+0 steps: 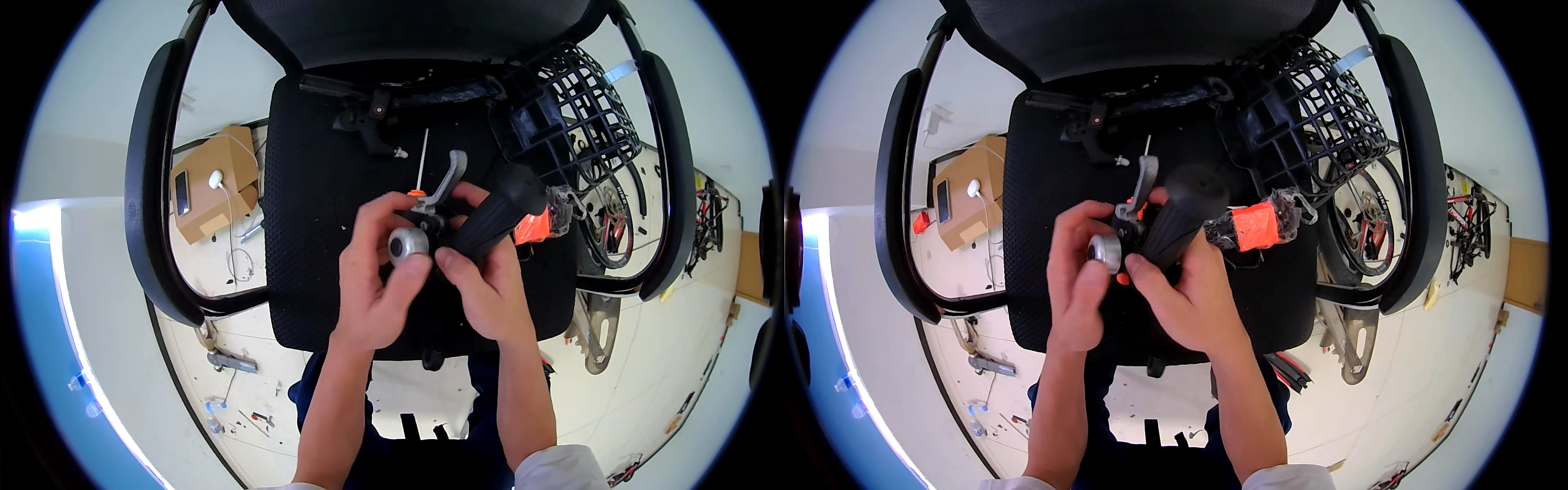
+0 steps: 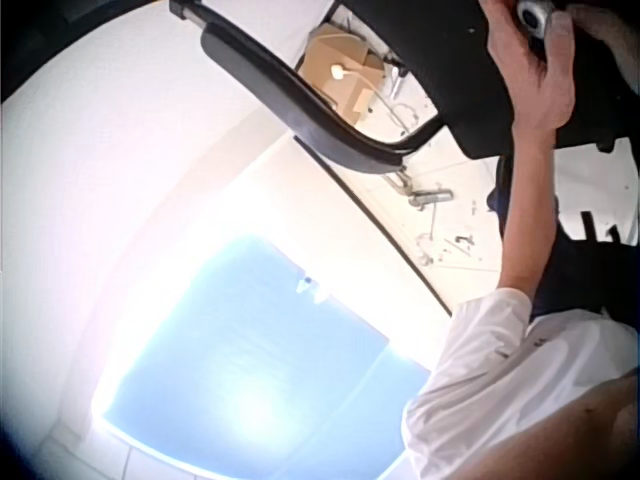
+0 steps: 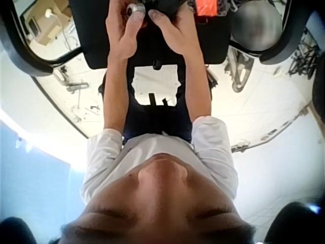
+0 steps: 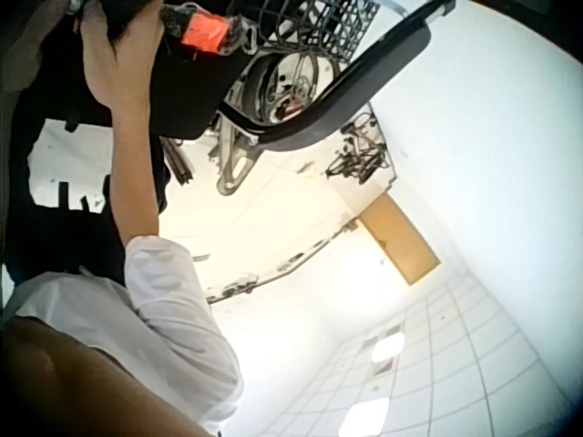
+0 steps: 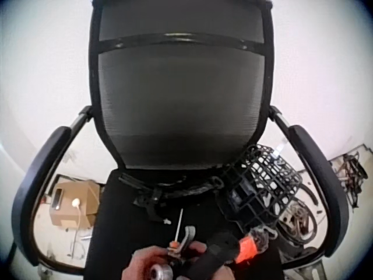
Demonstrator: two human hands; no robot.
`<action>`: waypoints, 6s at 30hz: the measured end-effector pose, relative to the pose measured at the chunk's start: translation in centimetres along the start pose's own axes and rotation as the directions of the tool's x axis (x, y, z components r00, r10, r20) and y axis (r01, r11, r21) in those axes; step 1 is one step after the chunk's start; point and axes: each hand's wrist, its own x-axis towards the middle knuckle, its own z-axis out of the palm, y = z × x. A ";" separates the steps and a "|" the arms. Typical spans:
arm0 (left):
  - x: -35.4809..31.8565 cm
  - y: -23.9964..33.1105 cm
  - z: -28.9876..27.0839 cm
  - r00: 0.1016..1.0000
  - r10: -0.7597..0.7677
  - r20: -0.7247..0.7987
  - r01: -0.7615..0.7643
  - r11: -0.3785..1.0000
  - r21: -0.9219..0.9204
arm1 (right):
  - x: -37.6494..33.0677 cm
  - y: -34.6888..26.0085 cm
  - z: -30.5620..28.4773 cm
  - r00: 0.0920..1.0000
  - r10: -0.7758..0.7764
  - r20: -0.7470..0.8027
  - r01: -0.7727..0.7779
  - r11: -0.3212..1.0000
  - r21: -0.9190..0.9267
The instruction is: The person assembles a bicycle handlebar by wrapping electrical tape around the grip and securing it with a zip tie. They then use a screwdriver to tighten a bolt on the handlebar assembly. The person also picks up and places a bicycle fork on the chair.
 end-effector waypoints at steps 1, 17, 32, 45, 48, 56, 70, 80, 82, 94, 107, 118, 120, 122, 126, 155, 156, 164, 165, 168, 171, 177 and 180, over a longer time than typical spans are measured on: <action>0.0 0.0 -0.3 1.000 0.025 0.013 -0.027 0.989 0.144 | -0.1 0.3 0.4 0.999 -0.034 0.001 0.035 0.997 -0.062; -1.3 -0.5 1.5 0.989 0.097 -0.110 -0.045 0.914 0.404 | -0.9 2.8 2.0 0.941 -0.277 -0.196 0.231 0.946 -0.228; -2.0 0.3 2.4 0.903 0.009 -0.430 0.091 0.973 0.211 | -1.2 2.2 3.8 0.852 -0.488 -0.188 0.369 0.816 -0.445; -3.1 1.5 -4.0 0.992 -0.109 -0.061 0.115 0.988 0.103 | -1.0 1.0 5.1 0.997 -0.008 -0.072 0.005 0.999 -0.043; -3.2 0.3 -5.0 0.999 0.008 -0.034 0.000 0.974 0.225 | -0.7 1.9 5.5 0.995 -0.082 -0.049 0.081 0.996 -0.034; -3.6 0.5 -6.8 1.000 0.020 0.015 -0.023 0.942 0.335 | -0.8 2.1 6.3 0.997 -0.066 -0.038 0.061 0.991 -0.118; -2.8 1.1 -3.7 0.967 -0.197 0.163 0.086 0.851 0.519 | -0.4 2.9 3.8 0.982 -0.179 -0.057 0.159 0.954 -0.253; -2.7 1.9 -2.5 0.972 -0.221 0.077 0.156 0.857 0.491 | 0.2 2.0 2.3 0.980 -0.197 -0.033 0.177 0.929 -0.324; -3.0 1.4 -2.7 0.970 -0.235 0.065 0.187 0.887 0.423 | 0.1 2.1 2.1 0.981 -0.189 -0.035 0.166 0.926 -0.339; -3.8 1.5 -0.9 0.999 0.046 -0.021 -0.035 0.927 0.372 | -1.6 1.9 2.0 0.901 -0.416 -0.125 0.306 0.812 -0.496; -3.4 1.4 -1.0 0.973 -0.134 0.189 0.088 0.969 0.232 | -0.9 -0.8 -1.3 0.976 0.185 0.118 -0.181 0.982 -0.050; -2.6 -0.8 -0.1 0.971 -0.100 -0.219 0.113 0.992 0.051 | -0.5 -0.2 0.0 0.879 0.436 0.193 -0.474 0.753 0.456; -1.8 -0.5 -1.0 0.978 -0.208 0.004 0.207 0.975 -0.079 | -0.6 -0.8 1.0 0.849 0.491 0.197 -0.526 0.751 0.399; -1.6 -0.1 -1.2 0.970 -0.239 -0.045 0.238 0.971 -0.036 | -0.5 0.1 1.5 0.879 0.434 0.200 -0.476 0.827 0.299; -1.8 -0.9 -1.9 0.964 -0.166 -0.207 0.205 0.961 0.185 | -0.4 0.0 1.4 0.849 0.421 0.318 -0.504 0.825 0.254; -1.5 -1.1 -6.3 0.904 -0.378 -0.201 0.371 0.926 -0.072 | -1.4 1.2 4.1 0.841 0.308 0.445 -0.485 0.793 0.369; -1.4 -1.1 -6.2 0.906 -0.373 -0.198 0.369 0.927 -0.062 | -1.5 1.4 4.0 0.852 0.282 0.442 -0.458 0.810 0.366; -0.9 -0.6 -5.4 0.883 -0.436 -0.176 0.436 0.899 -0.039 | -1.4 1.9 5.1 0.905 0.289 0.313 -0.379 0.881 0.283; -0.9 -0.7 -5.4 0.886 -0.433 -0.167 0.433 0.901 -0.040 | -1.4 2.0 5.2 0.903 0.290 0.318 -0.382 0.881 0.281; -1.0 -0.9 -5.8 0.868 -0.467 -0.168 0.468 0.883 -0.036 | -1.4 2.0 5.1 0.885 0.309 0.349 -0.411 0.871 0.270; -0.8 -0.6 -6.0 0.843 -0.514 -0.160 0.506 0.858 -0.090 | -1.3 1.6 4.8 0.860 0.326 0.392 -0.446 0.855 0.267; -1.1 -1.0 -6.5 0.838 -0.532 -0.121 0.508 0.842 -0.183 | -1.5 1.8 4.8 0.865 0.268 0.424 -0.419 0.850 0.319; -1.1 -1.1 -6.7 0.854 -0.505 -0.125 0.481 0.858 -0.180 | -1.3 1.6 5.0 0.852 0.317 0.417 -0.462 0.831 0.311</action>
